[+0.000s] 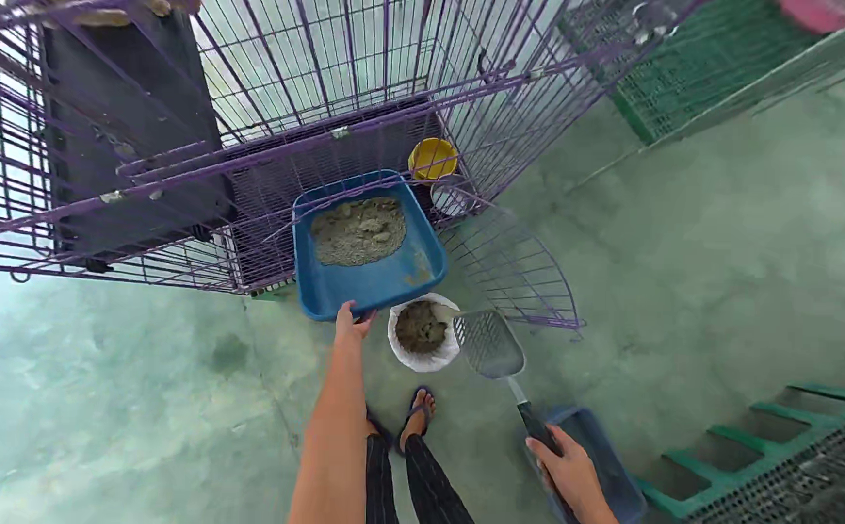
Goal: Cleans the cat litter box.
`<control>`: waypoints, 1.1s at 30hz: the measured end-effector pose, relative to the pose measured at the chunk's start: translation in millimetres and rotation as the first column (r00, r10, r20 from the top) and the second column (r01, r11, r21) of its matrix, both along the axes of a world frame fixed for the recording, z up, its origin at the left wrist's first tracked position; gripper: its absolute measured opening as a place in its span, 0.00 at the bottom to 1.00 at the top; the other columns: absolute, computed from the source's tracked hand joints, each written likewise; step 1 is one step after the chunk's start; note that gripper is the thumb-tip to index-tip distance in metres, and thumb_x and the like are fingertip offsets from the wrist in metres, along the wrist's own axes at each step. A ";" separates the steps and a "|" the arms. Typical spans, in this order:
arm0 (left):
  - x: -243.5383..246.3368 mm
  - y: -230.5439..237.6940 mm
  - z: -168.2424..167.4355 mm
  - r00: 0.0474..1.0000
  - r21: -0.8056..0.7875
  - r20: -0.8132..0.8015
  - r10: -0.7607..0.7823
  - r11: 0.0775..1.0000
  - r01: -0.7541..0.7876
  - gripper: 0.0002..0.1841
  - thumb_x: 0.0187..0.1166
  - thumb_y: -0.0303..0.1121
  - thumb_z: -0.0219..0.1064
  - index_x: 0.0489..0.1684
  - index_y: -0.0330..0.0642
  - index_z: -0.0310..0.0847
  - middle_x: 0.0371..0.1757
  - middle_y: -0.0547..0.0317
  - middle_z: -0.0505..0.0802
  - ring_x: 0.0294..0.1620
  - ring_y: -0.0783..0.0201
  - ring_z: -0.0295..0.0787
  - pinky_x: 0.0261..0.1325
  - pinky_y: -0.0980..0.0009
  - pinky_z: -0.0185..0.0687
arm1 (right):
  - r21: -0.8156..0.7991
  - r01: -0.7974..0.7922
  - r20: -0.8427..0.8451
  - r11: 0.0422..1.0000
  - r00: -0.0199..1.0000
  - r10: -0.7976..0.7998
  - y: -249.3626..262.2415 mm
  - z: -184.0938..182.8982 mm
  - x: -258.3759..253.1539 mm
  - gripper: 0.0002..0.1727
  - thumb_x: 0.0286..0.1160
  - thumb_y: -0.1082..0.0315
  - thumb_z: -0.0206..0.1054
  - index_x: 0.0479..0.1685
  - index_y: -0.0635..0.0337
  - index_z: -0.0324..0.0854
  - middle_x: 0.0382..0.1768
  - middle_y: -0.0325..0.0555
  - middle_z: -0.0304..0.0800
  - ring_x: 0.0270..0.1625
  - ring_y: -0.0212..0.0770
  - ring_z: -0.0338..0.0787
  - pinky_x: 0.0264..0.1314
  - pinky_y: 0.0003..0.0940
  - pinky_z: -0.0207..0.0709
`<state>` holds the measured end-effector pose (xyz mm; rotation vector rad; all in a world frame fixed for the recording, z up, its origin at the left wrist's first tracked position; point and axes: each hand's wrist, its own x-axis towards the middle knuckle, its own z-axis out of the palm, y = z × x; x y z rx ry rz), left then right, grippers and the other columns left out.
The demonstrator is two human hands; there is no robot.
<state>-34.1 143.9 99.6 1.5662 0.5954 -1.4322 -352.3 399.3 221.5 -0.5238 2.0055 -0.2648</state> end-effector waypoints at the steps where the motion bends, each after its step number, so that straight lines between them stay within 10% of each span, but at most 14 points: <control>1: -3.2 5.0 -7.6 1.000 0.012 -0.003 0.021 1.000 -0.021 0.29 0.85 0.28 0.54 0.86 0.38 0.53 0.81 0.35 0.67 0.73 0.42 0.74 0.65 0.50 0.81 | -0.074 0.001 0.026 0.997 1.000 0.001 -10.3 9.3 7.0 0.22 0.79 0.70 0.68 0.69 0.71 0.77 0.24 0.47 0.83 0.18 0.34 0.80 0.22 0.32 0.79; 8: -34.0 111.6 -82.6 0.996 0.037 -0.062 0.062 0.998 -0.060 0.22 0.81 0.18 0.53 0.74 0.32 0.61 0.60 0.41 0.76 0.51 0.54 0.78 0.53 0.62 0.82 | 0.101 -0.423 0.028 0.901 0.906 0.422 -167.0 -31.8 88.4 0.23 0.90 0.58 0.62 0.75 0.62 0.78 0.50 0.63 0.89 0.42 0.55 0.89 0.50 0.55 0.82; 17: -23.2 165.6 -198.0 0.988 0.038 -0.119 0.100 0.995 -0.096 0.16 0.79 0.17 0.54 0.64 0.35 0.66 0.48 0.45 0.81 0.39 0.58 0.82 0.42 0.64 0.85 | 0.189 -0.514 -0.063 0.837 0.844 0.532 -170.6 -173.6 151.3 0.26 0.89 0.57 0.62 0.78 0.64 0.77 0.64 0.69 0.87 0.68 0.65 0.87 0.72 0.64 0.75; 26: -28.7 161.3 -229.2 0.982 -0.074 -0.173 0.069 0.994 -0.083 0.14 0.91 0.30 0.51 0.70 0.36 0.66 0.52 0.44 0.86 0.44 0.57 0.89 0.46 0.63 0.88 | -0.224 -0.360 -0.052 0.906 0.932 0.358 -288.6 -237.5 223.4 0.24 0.90 0.56 0.61 0.76 0.62 0.78 0.52 0.61 0.91 0.47 0.54 0.92 0.55 0.52 0.84; 33: -22.4 158.8 -170.3 0.995 -0.037 -0.088 0.053 0.998 -0.056 0.11 0.79 0.17 0.54 0.55 0.33 0.69 0.40 0.45 0.84 0.32 0.56 0.86 0.36 0.64 0.88 | -0.317 -0.303 -0.041 0.899 0.951 0.306 -247.8 -235.0 169.8 0.25 0.84 0.60 0.68 0.77 0.60 0.79 0.48 0.57 0.92 0.37 0.47 0.90 0.45 0.47 0.85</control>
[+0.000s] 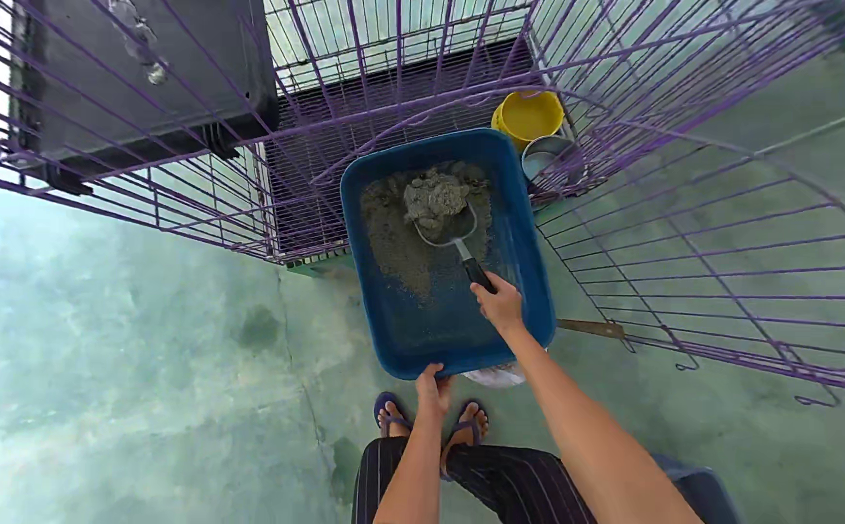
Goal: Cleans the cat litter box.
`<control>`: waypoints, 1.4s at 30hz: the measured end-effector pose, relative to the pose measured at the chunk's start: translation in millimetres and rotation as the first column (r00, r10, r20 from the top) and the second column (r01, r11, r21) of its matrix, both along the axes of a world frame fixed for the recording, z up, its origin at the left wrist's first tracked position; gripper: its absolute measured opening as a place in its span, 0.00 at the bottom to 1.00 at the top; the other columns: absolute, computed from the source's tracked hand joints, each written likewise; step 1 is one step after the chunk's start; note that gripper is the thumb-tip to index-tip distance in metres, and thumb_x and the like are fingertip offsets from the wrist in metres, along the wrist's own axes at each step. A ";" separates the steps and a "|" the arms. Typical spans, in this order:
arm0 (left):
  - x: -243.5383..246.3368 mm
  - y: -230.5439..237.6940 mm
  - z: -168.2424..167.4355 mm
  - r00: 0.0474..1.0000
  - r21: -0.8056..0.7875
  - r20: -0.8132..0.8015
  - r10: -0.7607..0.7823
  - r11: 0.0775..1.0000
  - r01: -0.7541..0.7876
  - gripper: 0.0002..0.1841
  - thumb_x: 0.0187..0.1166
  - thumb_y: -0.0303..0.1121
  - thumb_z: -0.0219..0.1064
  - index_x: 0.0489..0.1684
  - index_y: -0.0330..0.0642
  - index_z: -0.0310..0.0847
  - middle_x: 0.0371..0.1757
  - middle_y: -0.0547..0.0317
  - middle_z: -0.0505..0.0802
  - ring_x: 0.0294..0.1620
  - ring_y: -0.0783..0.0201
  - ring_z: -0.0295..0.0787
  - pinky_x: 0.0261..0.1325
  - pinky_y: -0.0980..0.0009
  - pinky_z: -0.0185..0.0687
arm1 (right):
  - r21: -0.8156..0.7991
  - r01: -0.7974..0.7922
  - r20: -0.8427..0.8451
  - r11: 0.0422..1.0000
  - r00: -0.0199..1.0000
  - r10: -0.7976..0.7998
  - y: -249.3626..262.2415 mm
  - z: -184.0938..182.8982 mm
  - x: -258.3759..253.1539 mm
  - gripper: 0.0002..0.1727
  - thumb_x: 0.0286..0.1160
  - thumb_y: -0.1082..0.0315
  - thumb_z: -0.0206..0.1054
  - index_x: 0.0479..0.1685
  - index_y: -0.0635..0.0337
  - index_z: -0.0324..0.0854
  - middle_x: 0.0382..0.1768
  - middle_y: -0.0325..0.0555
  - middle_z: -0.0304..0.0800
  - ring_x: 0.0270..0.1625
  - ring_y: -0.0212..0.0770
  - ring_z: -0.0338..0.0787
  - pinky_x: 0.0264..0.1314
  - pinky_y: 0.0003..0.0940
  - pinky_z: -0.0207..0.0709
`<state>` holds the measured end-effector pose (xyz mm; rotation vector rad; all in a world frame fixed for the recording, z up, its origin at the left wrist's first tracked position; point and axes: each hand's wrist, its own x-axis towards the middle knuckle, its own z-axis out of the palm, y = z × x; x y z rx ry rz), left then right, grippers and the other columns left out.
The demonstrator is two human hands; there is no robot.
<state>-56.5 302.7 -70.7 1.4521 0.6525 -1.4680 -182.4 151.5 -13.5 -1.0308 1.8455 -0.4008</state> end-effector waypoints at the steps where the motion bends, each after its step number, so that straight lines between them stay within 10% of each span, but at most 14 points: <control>1: 4.8 -0.7 13.9 1.000 0.015 0.015 0.003 1.000 -0.003 0.10 0.78 0.17 0.54 0.54 0.33 0.70 0.39 0.45 0.84 0.31 0.57 0.86 0.36 0.65 0.88 | -0.010 -0.005 -0.013 1.000 1.000 0.005 13.9 11.1 -10.8 0.25 0.83 0.61 0.68 0.77 0.61 0.79 0.49 0.59 0.92 0.38 0.48 0.90 0.46 0.48 0.85; 11: 51.0 28.9 151.4 0.986 0.052 0.135 -0.096 0.995 0.090 0.10 0.78 0.19 0.54 0.54 0.34 0.69 0.39 0.44 0.84 0.29 0.57 0.86 0.30 0.65 0.88 | 0.030 -0.102 -0.090 0.994 0.991 0.104 80.7 145.3 -56.8 0.25 0.84 0.62 0.69 0.76 0.63 0.80 0.59 0.68 0.91 0.57 0.63 0.92 0.66 0.62 0.79; 21: 84.9 112.6 237.2 0.930 0.130 0.249 -0.272 0.960 0.247 0.12 0.79 0.19 0.54 0.58 0.31 0.68 0.39 0.44 0.83 0.30 0.57 0.84 0.32 0.64 0.87 | 0.191 -0.141 -0.006 0.971 0.989 0.145 174.0 196.7 -50.9 0.26 0.84 0.60 0.68 0.77 0.61 0.80 0.63 0.65 0.90 0.66 0.62 0.89 0.73 0.62 0.75; 42: 162.1 231.4 225.0 0.873 0.271 0.243 -0.423 0.894 0.358 0.13 0.77 0.17 0.56 0.58 0.32 0.68 0.38 0.42 0.84 0.28 0.56 0.86 0.28 0.63 0.87 | 0.318 -0.019 -0.111 0.948 0.992 0.057 269.7 166.3 -59.6 0.22 0.87 0.58 0.65 0.73 0.58 0.83 0.63 0.63 0.90 0.69 0.63 0.87 0.74 0.64 0.73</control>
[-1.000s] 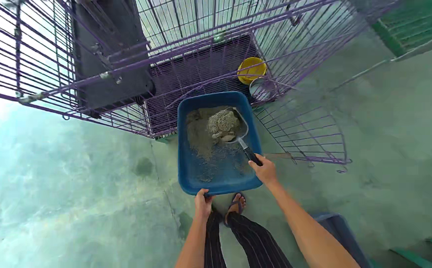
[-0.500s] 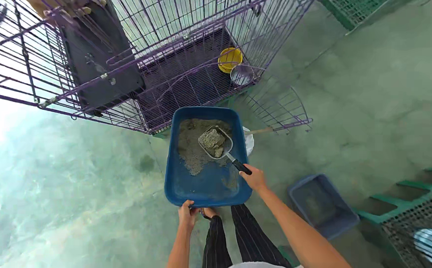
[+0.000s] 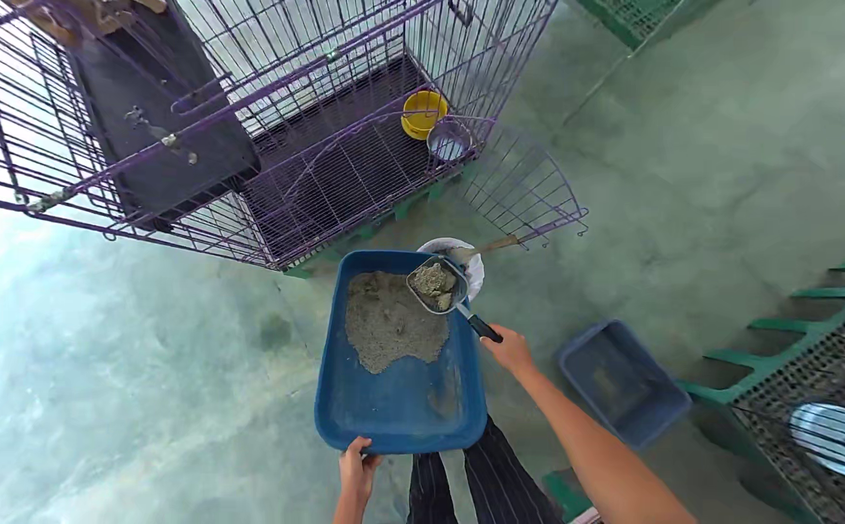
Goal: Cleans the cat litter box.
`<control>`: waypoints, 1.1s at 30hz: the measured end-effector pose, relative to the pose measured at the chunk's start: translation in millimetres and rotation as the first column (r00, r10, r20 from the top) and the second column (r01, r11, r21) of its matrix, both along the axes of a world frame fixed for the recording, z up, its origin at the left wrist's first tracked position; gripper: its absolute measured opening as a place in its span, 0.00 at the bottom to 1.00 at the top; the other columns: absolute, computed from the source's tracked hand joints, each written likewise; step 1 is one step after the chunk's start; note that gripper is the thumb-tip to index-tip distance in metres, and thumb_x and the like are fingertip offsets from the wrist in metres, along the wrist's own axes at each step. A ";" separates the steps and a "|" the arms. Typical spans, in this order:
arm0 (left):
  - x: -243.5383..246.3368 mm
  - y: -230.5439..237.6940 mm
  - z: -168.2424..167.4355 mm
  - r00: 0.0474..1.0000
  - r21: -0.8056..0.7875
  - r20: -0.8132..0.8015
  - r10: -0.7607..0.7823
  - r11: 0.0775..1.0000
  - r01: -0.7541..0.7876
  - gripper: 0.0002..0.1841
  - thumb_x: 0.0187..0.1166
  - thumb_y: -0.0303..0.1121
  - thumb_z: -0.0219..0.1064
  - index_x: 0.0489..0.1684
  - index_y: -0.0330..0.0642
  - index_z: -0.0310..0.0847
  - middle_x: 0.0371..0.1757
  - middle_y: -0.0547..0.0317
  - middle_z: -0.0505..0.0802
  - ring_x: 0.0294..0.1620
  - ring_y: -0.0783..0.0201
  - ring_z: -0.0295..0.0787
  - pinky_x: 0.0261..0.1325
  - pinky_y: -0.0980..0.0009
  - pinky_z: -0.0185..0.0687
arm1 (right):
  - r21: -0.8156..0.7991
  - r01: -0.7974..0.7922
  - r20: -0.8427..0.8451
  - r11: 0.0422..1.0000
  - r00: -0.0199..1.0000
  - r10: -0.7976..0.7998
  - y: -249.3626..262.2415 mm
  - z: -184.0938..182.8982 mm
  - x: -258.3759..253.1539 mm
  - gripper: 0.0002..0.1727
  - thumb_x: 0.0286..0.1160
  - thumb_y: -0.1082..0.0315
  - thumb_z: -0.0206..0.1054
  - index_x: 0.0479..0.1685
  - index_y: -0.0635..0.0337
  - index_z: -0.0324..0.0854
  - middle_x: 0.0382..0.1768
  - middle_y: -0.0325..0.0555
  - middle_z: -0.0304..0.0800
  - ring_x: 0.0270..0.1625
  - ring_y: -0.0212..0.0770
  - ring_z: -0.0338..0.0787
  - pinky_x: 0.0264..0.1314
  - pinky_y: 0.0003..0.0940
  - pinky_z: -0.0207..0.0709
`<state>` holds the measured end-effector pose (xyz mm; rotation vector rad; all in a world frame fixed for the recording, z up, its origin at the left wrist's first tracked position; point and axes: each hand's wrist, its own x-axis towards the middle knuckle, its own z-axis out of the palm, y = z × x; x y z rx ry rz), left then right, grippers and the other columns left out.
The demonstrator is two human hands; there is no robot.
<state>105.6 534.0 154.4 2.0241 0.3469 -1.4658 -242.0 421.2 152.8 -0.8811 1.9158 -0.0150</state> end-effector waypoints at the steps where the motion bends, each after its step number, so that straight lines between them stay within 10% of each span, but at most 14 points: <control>1: 6.6 6.5 -1.1 1.000 0.001 -0.005 -0.001 1.000 0.001 0.13 0.77 0.17 0.55 0.58 0.32 0.67 0.38 0.42 0.84 0.27 0.56 0.87 0.27 0.63 0.88 | -0.004 0.020 -0.016 1.000 1.000 -0.020 -1.5 -2.6 -4.0 0.22 0.87 0.58 0.66 0.73 0.58 0.83 0.63 0.64 0.90 0.68 0.64 0.87 0.74 0.64 0.73; 17: 53.9 118.4 35.3 0.989 0.073 -0.044 0.144 0.987 -0.140 0.06 0.78 0.18 0.52 0.46 0.36 0.68 0.30 0.50 0.86 0.24 0.60 0.88 0.30 0.65 0.90 | 0.311 0.079 -0.297 0.947 0.955 0.017 -43.4 -32.1 -20.4 0.26 0.87 0.56 0.60 0.66 0.72 0.80 0.65 0.69 0.85 0.66 0.61 0.88 0.68 0.60 0.79; 33: 7.8 74.5 106.6 0.948 -0.137 -0.305 0.086 0.982 -0.133 0.04 0.82 0.20 0.52 0.46 0.34 0.70 0.30 0.50 0.86 0.25 0.62 0.87 0.31 0.68 0.89 | -0.308 0.159 -0.200 0.938 0.953 -0.228 -11.4 243.5 -26.9 0.31 0.86 0.54 0.67 0.82 0.61 0.71 0.52 0.67 0.85 0.37 0.54 0.84 0.44 0.55 0.79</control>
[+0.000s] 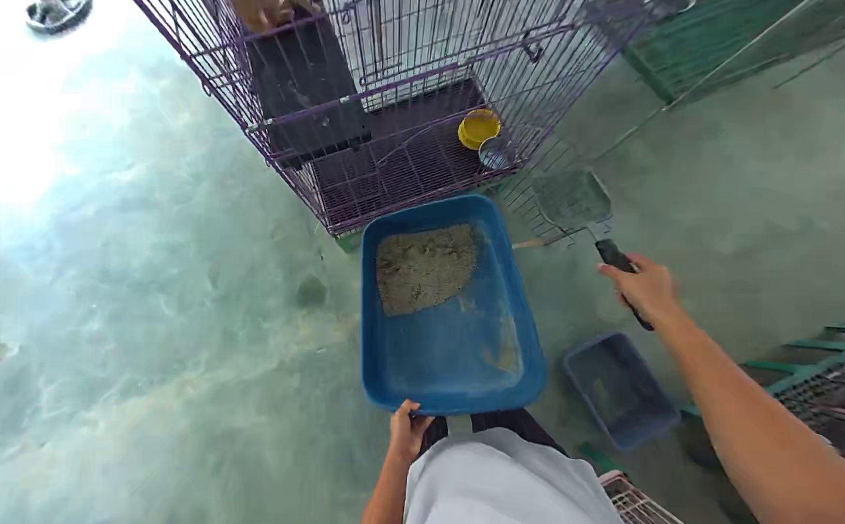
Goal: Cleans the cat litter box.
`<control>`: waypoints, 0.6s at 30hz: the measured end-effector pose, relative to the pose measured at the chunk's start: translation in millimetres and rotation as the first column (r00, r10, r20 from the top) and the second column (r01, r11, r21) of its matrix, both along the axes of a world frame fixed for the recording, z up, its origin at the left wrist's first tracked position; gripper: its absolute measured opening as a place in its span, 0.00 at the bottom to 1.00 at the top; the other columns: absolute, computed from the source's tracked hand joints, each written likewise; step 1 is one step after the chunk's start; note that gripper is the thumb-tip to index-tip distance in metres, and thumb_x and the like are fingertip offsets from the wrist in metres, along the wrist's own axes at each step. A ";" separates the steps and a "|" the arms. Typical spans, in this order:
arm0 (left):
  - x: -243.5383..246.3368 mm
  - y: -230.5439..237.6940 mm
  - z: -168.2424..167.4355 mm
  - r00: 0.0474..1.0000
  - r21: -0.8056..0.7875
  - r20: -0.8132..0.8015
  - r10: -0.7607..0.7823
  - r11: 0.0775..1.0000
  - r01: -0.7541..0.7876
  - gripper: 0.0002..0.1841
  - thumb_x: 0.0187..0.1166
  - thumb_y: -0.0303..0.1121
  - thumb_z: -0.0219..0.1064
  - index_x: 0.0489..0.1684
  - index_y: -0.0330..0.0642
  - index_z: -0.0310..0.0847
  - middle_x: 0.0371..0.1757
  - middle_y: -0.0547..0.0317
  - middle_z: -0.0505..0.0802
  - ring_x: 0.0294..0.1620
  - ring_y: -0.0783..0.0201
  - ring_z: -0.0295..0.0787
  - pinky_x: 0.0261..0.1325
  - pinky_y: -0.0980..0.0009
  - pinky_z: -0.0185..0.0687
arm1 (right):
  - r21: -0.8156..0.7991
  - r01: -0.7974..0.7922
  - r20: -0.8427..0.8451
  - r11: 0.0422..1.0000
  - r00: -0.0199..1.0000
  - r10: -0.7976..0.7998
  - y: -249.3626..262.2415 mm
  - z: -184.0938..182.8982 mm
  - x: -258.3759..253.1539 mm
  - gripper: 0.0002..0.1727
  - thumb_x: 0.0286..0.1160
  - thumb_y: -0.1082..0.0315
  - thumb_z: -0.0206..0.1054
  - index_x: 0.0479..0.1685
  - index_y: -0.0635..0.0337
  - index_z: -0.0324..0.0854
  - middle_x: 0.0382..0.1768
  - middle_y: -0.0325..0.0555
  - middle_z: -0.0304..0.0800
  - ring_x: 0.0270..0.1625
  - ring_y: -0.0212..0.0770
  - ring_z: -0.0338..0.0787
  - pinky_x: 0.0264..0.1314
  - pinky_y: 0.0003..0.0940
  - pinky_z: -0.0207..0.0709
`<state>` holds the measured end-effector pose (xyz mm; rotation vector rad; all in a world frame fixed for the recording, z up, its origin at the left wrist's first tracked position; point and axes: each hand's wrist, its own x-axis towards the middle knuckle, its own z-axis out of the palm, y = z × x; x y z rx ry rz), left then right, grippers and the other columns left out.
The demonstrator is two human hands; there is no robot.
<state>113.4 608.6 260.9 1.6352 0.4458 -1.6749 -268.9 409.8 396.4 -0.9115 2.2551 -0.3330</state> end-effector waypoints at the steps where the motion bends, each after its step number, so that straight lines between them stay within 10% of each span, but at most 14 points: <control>1: 4.7 5.0 4.8 0.999 -0.003 0.028 -0.025 1.000 0.025 0.06 0.81 0.20 0.52 0.50 0.32 0.70 0.31 0.48 0.86 0.25 0.60 0.87 0.31 0.67 0.89 | -0.004 -0.077 -0.010 0.997 0.997 0.077 -3.1 15.9 5.9 0.30 0.86 0.54 0.67 0.81 0.61 0.72 0.55 0.69 0.86 0.43 0.58 0.87 0.50 0.60 0.79; 5: 23.2 4.8 25.8 0.983 -0.079 0.157 -0.098 0.991 0.111 0.09 0.78 0.17 0.54 0.53 0.30 0.68 0.29 0.46 0.86 0.22 0.59 0.87 0.26 0.66 0.89 | 0.167 -0.423 -0.068 0.890 0.896 0.439 -8.8 73.9 43.3 0.27 0.85 0.54 0.68 0.76 0.61 0.79 0.67 0.73 0.84 0.71 0.73 0.82 0.73 0.75 0.67; 9: 39.8 -1.4 44.7 0.961 -0.145 0.231 -0.152 0.971 0.189 0.11 0.78 0.17 0.55 0.56 0.29 0.67 0.30 0.45 0.86 0.22 0.59 0.87 0.26 0.66 0.88 | 0.461 -0.541 -0.093 0.704 0.759 0.645 -1.2 79.4 63.5 0.27 0.84 0.50 0.67 0.69 0.63 0.83 0.65 0.70 0.86 0.71 0.72 0.83 0.69 0.75 0.71; 18: 80.6 -10.3 91.3 0.859 -0.241 0.394 -0.326 0.866 0.439 0.11 0.73 0.13 0.56 0.50 0.30 0.69 0.26 0.50 0.88 0.21 0.61 0.89 0.25 0.65 0.90 | 0.468 -0.445 -0.062 0.763 0.845 0.531 7.1 49.5 7.2 0.28 0.83 0.50 0.67 0.62 0.71 0.85 0.64 0.74 0.85 0.71 0.71 0.83 0.69 0.74 0.70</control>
